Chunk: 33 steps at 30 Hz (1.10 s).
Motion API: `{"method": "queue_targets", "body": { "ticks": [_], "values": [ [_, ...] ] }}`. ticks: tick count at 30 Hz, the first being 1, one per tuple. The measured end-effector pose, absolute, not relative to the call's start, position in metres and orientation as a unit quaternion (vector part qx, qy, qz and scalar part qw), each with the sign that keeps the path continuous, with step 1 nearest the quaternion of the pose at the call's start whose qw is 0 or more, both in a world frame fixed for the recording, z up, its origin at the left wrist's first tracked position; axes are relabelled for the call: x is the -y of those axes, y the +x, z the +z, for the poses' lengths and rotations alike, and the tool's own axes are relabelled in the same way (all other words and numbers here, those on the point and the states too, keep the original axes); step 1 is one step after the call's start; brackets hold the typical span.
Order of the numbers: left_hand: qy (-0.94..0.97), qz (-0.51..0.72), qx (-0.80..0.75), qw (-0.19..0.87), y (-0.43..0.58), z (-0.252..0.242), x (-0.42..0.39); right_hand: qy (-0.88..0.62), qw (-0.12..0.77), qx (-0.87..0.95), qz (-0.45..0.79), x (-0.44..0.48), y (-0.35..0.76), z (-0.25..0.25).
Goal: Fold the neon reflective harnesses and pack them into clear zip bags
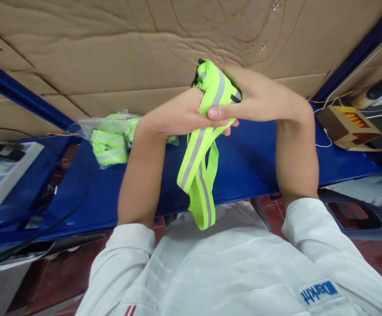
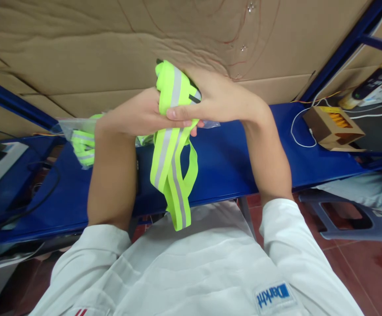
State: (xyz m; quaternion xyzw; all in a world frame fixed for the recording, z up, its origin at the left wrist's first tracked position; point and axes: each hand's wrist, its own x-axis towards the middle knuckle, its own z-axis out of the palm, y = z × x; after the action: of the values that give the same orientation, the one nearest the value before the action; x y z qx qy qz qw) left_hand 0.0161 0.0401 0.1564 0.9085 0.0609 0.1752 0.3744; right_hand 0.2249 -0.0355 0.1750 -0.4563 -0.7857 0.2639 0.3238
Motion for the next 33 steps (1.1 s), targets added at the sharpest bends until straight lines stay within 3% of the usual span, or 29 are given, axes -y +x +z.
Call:
{"method": "queue_targets", "body": {
  "ticks": [3, 6, 10, 16, 26, 33],
  "values": [
    [0.921, 0.16, -0.032, 0.354, 0.017, 0.156, -0.042, -0.429, 0.244, 0.831, 0.257, 0.032, 0.227, 0.175],
    [0.926, 0.145, -0.033, 0.347, 0.019, 0.155, -0.043, -0.441, 0.227, 0.838, 0.228, 0.03, 0.229, 0.174],
    [0.9, 0.175, -0.052, 0.396, 0.023, 0.152, -0.041, -0.466, 0.257, 0.84, 0.112, 0.032, 0.227, 0.175],
    [0.797, 0.227, -0.096, 0.551, 0.03, 0.143, -0.039, -0.478, 0.349, 0.806, 0.0, 0.037, 0.22, 0.182],
    [0.837, 0.131, -0.101, 0.521, 0.023, 0.135, -0.059, -0.475, 0.397, 0.766, 0.169, 0.014, 0.228, 0.167],
    [0.824, 0.153, -0.113, 0.534, 0.025, 0.125, -0.068, -0.493, 0.458, 0.678, 0.297, 0.008, 0.231, 0.154]
  ]
}}
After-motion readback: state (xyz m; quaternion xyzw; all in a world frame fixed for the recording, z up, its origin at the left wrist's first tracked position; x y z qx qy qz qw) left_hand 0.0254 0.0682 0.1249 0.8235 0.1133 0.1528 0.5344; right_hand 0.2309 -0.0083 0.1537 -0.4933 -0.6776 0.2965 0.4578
